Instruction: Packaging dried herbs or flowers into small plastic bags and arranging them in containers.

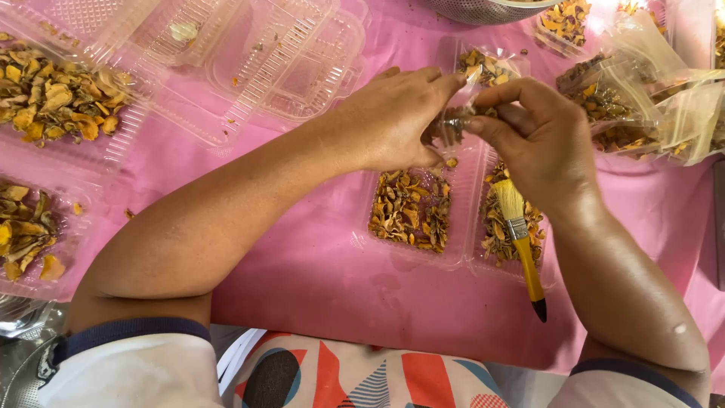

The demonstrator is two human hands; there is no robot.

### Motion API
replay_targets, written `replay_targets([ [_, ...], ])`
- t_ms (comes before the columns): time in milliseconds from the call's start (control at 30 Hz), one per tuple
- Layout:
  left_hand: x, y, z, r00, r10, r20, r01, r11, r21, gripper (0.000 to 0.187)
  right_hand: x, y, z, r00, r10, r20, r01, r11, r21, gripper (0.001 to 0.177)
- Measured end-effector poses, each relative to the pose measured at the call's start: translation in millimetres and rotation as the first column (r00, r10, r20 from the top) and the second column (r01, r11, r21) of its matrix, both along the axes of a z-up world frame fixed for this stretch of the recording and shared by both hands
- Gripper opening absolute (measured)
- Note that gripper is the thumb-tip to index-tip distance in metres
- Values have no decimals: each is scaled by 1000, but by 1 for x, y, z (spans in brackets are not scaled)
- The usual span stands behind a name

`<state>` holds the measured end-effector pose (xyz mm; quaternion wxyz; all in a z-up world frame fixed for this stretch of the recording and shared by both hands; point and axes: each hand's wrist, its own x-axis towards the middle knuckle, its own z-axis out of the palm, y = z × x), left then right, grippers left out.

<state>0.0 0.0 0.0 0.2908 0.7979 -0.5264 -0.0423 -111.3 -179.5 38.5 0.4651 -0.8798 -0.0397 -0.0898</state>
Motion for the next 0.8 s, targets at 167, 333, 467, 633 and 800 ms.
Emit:
replay_targets([
  [167,6,2,4,987,-30,-159,-1,982,-191,99,-4,-1,34,995,96,29,-93,993,-76,28],
  [333,14,0,1,981,-90,-171,30,946,-322,99,-13,-3,49,969,119,215,-104,992,-77,22],
  [467,10,3,6,956,-119,-269,14,932,-362,93,-22,-14,52,945,192,264,-77,917,-392,24],
  [633,1,-2,2,967,-178,-181,79,889,-451,85,-19,-4,44,940,296,168,-176,845,-505,34],
  [800,-7,-3,5,948,-284,-145,166,827,-538,65,-13,-1,50,921,389,-25,-344,779,-524,47],
])
